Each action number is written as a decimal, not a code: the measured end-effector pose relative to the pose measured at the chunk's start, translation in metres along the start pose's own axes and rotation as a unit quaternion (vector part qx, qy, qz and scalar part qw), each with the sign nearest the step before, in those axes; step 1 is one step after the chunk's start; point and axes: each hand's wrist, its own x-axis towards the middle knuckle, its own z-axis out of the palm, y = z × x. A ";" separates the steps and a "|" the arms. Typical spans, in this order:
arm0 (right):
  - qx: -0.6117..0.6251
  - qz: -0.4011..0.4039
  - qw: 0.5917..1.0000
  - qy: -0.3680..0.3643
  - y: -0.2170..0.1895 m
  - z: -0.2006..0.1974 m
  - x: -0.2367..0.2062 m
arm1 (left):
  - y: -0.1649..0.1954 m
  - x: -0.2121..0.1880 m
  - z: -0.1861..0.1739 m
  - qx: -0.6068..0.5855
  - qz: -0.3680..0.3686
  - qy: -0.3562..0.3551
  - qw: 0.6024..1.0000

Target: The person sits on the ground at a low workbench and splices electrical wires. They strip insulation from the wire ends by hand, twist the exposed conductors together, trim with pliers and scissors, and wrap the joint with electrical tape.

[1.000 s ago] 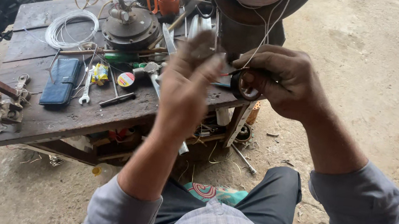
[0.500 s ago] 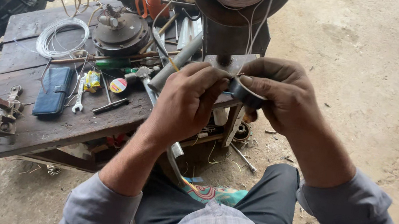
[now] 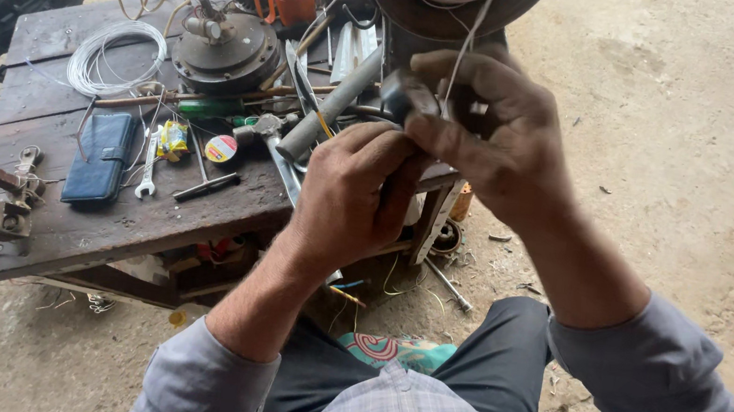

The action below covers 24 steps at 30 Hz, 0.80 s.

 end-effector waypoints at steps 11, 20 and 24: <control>-0.033 -0.058 0.980 -0.185 -0.008 -0.039 0.020 | 0.001 0.012 -0.022 -0.076 -0.071 0.012 0.995; 0.361 0.063 0.923 -0.120 0.004 -0.011 -0.011 | 0.001 0.002 -0.015 0.002 0.006 0.061 0.998; 0.095 -0.006 0.994 0.048 0.003 0.013 0.004 | 0.003 0.004 -0.005 0.028 0.007 0.034 0.999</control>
